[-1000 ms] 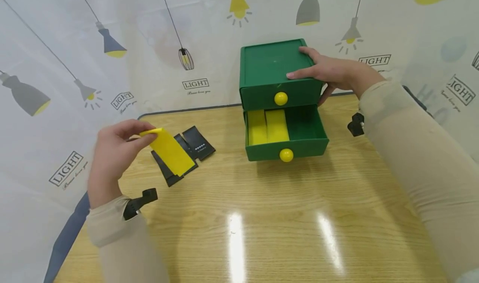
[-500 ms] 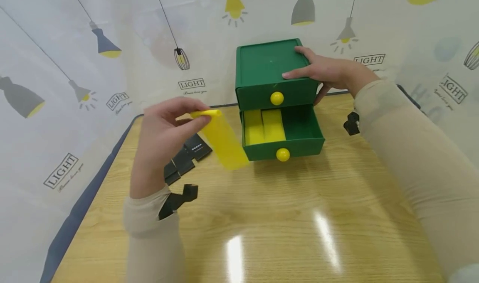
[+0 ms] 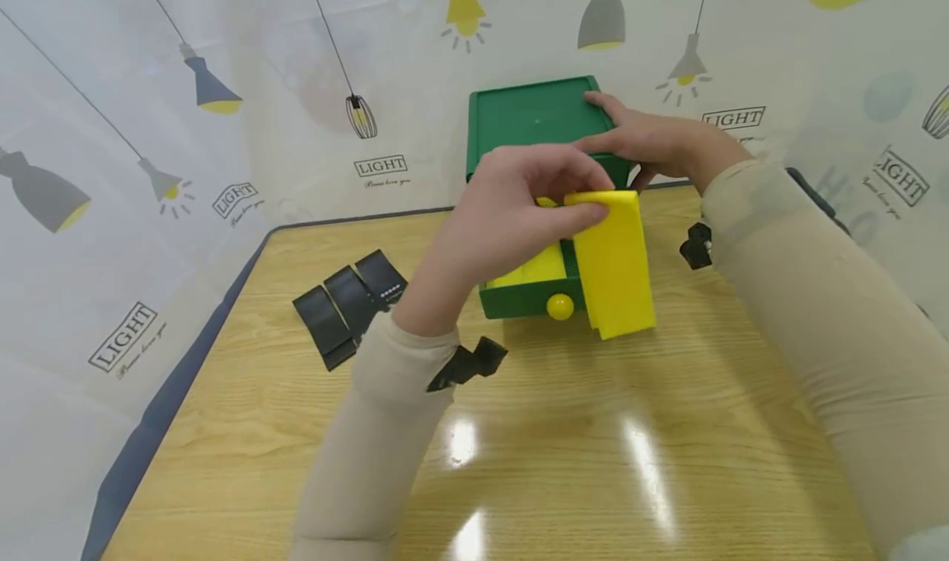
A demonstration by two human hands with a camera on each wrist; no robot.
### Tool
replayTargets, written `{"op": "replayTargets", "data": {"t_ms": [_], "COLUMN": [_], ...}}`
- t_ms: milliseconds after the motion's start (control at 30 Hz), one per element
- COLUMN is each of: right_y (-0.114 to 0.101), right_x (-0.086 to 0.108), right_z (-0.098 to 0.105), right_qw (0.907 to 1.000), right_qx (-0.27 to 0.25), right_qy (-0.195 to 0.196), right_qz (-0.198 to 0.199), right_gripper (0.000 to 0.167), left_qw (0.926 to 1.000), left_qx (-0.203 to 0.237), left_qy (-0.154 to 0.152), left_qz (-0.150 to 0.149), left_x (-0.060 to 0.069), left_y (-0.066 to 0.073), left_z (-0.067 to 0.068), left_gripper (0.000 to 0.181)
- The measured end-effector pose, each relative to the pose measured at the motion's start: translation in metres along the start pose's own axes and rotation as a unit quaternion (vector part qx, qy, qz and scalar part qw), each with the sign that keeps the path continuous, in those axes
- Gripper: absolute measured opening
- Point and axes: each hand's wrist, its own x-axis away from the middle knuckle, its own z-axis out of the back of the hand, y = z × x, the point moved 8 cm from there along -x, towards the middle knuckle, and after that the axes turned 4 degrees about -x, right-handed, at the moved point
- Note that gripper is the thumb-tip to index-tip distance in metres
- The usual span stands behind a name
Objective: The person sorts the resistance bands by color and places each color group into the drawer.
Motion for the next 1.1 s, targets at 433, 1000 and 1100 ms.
{"op": "replayTargets", "data": {"t_ms": [433,1000,1100], "right_y": [0.0,0.0,0.0], "right_x": [-0.001,-0.002,-0.001], "right_z": [-0.001,-0.002,-0.003], "right_qw": [0.9991,0.9989,0.9994], "right_qx": [-0.041,-0.045,-0.035], "right_qy": [-0.006,-0.009,-0.006], "right_qz": [-0.002,-0.002,-0.002], "right_gripper": [0.105,0.105,0.109], "left_qw": [0.9483,0.949,0.9493], "left_qx": [-0.292,-0.284,-0.286], "left_qy": [-0.008,0.022,0.008], "left_qz": [0.124,0.134,0.131], "left_x": [-0.05,-0.054,-0.05], "left_y": [-0.059,-0.071,-0.072], "left_z": [-0.023,-0.026,-0.031], "left_gripper": [0.016,0.021,0.019]}}
